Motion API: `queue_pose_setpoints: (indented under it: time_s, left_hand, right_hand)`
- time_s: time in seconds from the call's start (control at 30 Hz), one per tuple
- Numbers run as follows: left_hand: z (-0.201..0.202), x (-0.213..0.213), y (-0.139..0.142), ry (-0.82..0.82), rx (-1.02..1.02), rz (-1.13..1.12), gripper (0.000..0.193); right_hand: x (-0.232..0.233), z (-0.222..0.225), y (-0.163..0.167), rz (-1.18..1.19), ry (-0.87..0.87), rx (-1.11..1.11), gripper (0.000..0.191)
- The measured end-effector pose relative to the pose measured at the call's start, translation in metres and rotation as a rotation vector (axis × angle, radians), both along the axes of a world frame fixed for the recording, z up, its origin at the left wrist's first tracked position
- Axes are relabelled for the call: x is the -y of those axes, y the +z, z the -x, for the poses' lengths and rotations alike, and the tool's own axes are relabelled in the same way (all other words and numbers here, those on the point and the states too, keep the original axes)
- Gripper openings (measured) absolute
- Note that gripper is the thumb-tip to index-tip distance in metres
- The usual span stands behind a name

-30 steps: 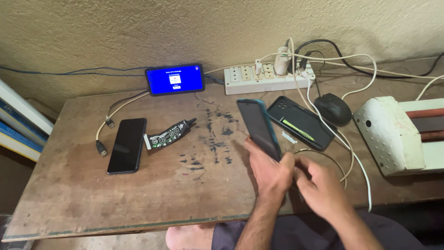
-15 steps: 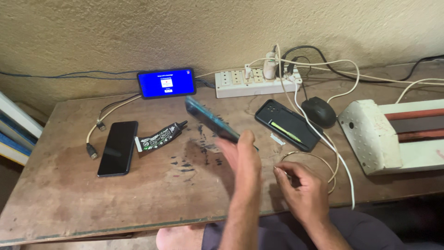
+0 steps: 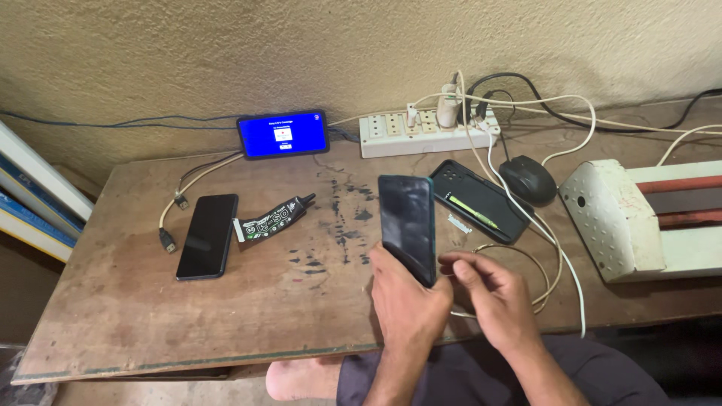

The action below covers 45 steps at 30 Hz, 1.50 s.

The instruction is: The person repairs a smartphone at a workbench. They work on the opened phone with a pry tool near the battery, reattach the back cover, press it into place, plug in a charging cable, and handle other phones on the bench while a video plays on a nearby phone.

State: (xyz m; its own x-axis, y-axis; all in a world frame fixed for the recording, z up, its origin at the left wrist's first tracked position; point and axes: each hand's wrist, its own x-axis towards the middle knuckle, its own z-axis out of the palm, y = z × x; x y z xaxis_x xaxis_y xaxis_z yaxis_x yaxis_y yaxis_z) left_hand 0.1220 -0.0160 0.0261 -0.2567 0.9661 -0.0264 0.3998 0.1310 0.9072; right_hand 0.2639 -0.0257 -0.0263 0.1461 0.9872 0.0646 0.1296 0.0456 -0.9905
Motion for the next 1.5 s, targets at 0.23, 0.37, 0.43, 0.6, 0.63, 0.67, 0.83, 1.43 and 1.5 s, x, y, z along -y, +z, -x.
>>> queue_pose_setpoints:
  time_s: [0.23,0.37,0.43,0.6,0.63,0.67,0.83,1.43,1.5]
  left_hand:
    - [-0.003,0.034,-0.008,-0.168,0.030,-0.083,0.064]
    - [-0.001,0.052,-0.008,-0.300,0.275,-0.004,0.068]
    - [0.000,0.055,-0.011,-0.320,0.311,0.103,0.067]
    - [0.000,0.055,-0.036,-0.354,0.590,0.047,0.073]
    - [0.000,0.054,-0.042,-0.341,0.679,0.084,0.068]
    - [0.000,0.052,-0.048,-0.329,0.767,0.118,0.063]
    - [-0.003,0.052,-0.067,-0.336,1.104,0.258,0.060]
    - [0.010,0.051,-0.051,-0.041,1.805,0.418,0.041]
    - [0.009,0.052,-0.048,0.063,1.829,0.421,0.043]
  right_hand:
    - [0.003,-0.009,-0.033,-0.087,0.047,-0.406,0.035]
    - [0.014,-0.014,-0.019,-0.036,0.311,-0.533,0.060]
    - [0.016,-0.009,-0.007,0.011,0.413,-0.597,0.073]
    - [0.014,0.004,0.015,0.112,0.413,-0.560,0.079]
    - [0.016,0.005,0.017,0.104,0.425,-0.554,0.079]
    - [0.016,0.006,0.019,0.093,0.438,-0.547,0.080]
    - [0.013,0.013,0.025,-0.057,0.367,-0.453,0.081]
    - [0.065,0.031,0.038,-0.849,0.111,0.525,0.033]
    - [0.066,0.038,0.036,-0.968,0.032,0.591,0.024]
